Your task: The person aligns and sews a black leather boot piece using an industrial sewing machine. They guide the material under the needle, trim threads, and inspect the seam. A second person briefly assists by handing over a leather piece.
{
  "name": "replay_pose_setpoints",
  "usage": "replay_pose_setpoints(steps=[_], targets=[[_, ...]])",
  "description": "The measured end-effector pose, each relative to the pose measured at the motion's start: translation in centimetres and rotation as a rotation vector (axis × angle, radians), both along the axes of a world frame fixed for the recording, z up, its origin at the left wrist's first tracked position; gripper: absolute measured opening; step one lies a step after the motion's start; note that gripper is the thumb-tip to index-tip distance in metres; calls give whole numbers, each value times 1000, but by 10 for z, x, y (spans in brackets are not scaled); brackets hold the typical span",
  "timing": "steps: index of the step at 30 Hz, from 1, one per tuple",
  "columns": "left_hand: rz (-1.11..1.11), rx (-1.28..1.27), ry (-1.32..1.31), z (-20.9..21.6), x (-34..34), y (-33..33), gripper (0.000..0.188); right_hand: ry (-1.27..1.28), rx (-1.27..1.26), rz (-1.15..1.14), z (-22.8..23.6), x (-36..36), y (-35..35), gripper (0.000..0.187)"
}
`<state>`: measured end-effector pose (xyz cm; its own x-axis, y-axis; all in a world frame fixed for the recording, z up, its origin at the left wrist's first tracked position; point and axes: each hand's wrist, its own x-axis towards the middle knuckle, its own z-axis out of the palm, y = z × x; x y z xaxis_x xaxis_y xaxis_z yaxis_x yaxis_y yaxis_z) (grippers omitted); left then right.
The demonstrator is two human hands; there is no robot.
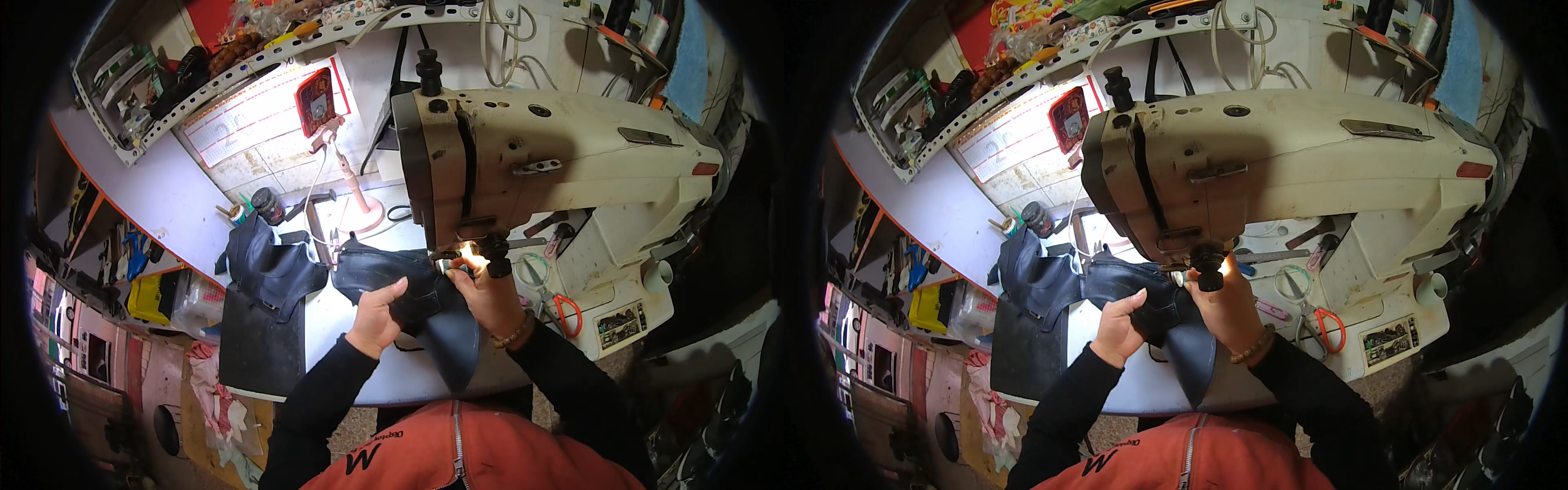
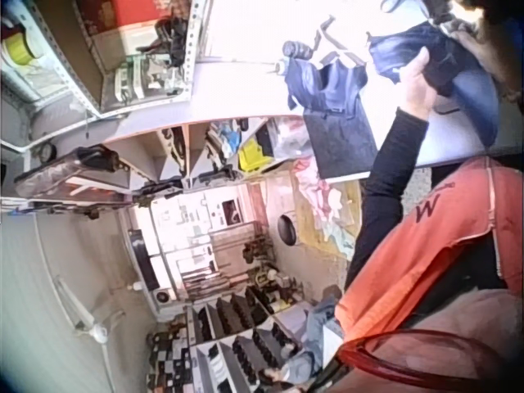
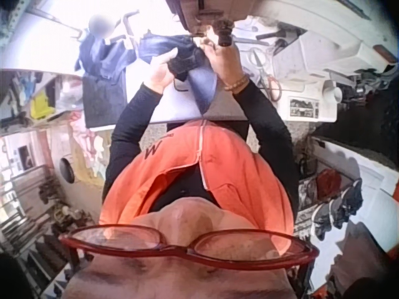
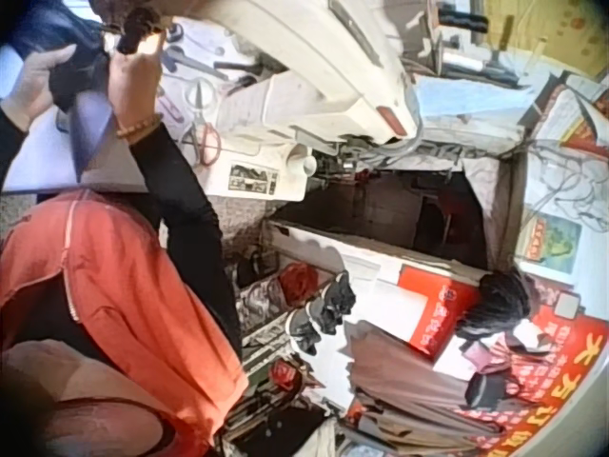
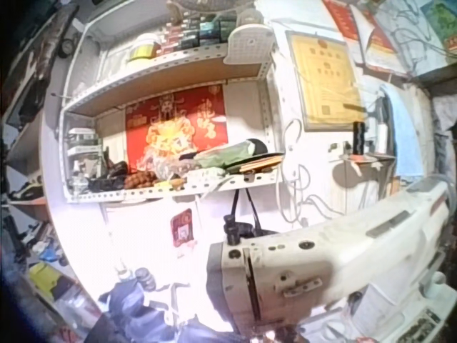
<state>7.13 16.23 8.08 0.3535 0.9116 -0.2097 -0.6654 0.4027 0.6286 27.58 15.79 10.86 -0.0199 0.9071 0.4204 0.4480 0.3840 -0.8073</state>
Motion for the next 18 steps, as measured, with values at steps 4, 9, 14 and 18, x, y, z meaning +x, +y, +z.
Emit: replay_pose_setpoints(steps=[4,9,14,18], targets=[[-26,66,1,9,-4,9,33,110,-6,-26,-5,-4,1,38],[-134,55,-139,14,-8,28,31,100,159,-106,-9,-13,0,9],[-263,54,-245,11,-12,42,30,12,223,-182,-7,-15,-4,9],[-245,71,-218,14,-11,50,29,-51,184,-203,-6,-16,-8,9]])
